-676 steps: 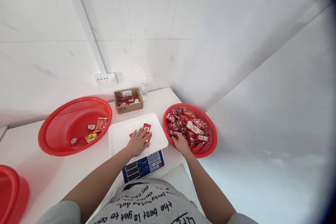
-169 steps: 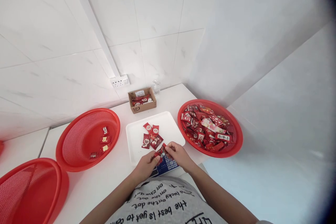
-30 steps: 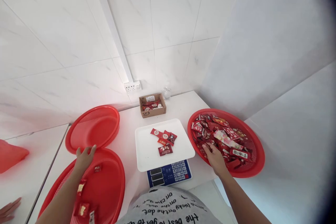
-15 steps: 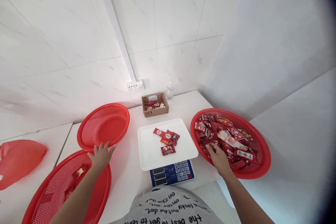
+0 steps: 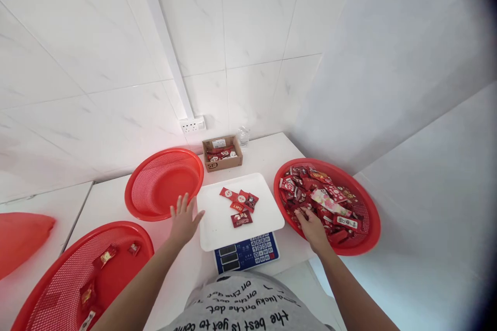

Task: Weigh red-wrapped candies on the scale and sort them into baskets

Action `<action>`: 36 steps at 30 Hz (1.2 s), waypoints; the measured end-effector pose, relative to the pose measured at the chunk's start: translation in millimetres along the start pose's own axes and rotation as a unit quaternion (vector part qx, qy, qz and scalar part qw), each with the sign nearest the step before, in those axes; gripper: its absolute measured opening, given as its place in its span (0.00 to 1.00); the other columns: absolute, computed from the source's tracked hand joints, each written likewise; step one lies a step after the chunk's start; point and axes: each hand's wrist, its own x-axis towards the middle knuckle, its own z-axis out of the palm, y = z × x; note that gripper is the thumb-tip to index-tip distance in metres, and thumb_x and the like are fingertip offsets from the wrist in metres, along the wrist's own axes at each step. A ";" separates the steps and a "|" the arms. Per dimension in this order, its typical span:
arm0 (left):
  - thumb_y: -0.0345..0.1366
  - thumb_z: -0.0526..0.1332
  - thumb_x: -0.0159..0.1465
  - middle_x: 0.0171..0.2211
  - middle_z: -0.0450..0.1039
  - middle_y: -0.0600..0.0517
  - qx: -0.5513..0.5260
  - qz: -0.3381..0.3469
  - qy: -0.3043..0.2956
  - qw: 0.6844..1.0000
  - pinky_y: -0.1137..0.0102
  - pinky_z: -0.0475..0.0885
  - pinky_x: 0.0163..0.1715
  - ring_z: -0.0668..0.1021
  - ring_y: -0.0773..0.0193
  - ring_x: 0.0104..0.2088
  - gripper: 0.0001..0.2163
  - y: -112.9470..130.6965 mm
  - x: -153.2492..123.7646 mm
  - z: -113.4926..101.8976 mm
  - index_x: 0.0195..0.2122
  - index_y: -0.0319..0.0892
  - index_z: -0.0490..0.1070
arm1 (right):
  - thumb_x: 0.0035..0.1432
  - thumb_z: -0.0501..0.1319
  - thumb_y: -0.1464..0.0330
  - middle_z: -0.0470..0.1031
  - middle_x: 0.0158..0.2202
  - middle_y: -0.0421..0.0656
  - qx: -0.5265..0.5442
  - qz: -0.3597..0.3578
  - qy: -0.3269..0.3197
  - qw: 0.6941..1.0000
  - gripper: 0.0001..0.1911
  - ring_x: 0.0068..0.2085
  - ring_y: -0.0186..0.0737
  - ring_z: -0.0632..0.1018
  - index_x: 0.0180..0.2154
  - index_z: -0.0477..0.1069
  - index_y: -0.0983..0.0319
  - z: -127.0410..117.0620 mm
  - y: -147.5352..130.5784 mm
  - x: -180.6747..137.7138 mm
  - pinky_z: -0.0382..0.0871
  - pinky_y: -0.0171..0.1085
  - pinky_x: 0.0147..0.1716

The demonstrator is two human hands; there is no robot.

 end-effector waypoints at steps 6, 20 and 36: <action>0.53 0.52 0.60 0.66 0.39 0.43 -0.096 0.176 -0.056 0.978 0.50 0.45 0.59 0.43 0.50 0.65 0.33 65.5 20.3 25.5 0.63 0.46 0.45 | 0.48 0.54 0.52 0.75 0.44 0.50 -0.039 -0.042 0.027 0.998 0.28 0.44 0.47 0.75 0.44 0.71 0.65 0.7 4.2 3.6 0.68 0.42 0.42; 0.57 0.55 0.56 0.64 0.48 0.46 -0.072 0.255 -0.087 0.960 0.43 0.40 0.56 0.46 0.39 0.63 0.30 130.9 24.8 40.5 0.59 0.56 0.56 | 0.49 0.53 0.52 0.75 0.45 0.53 -0.048 -0.055 0.031 0.997 0.28 0.47 0.49 0.74 0.42 0.71 0.65 -0.6 -3.7 -1.6 0.64 0.45 0.49; 0.48 0.45 0.65 0.32 0.71 0.50 -0.213 0.117 -0.041 0.969 0.71 0.64 0.30 0.74 0.63 0.32 0.20 114.9 43.9 22.2 0.33 0.42 0.71 | 0.48 0.52 0.51 0.73 0.47 0.53 -0.060 -0.042 0.015 0.997 0.30 0.50 0.50 0.72 0.44 0.70 0.66 0.0 -3.9 -1.4 0.61 0.45 0.52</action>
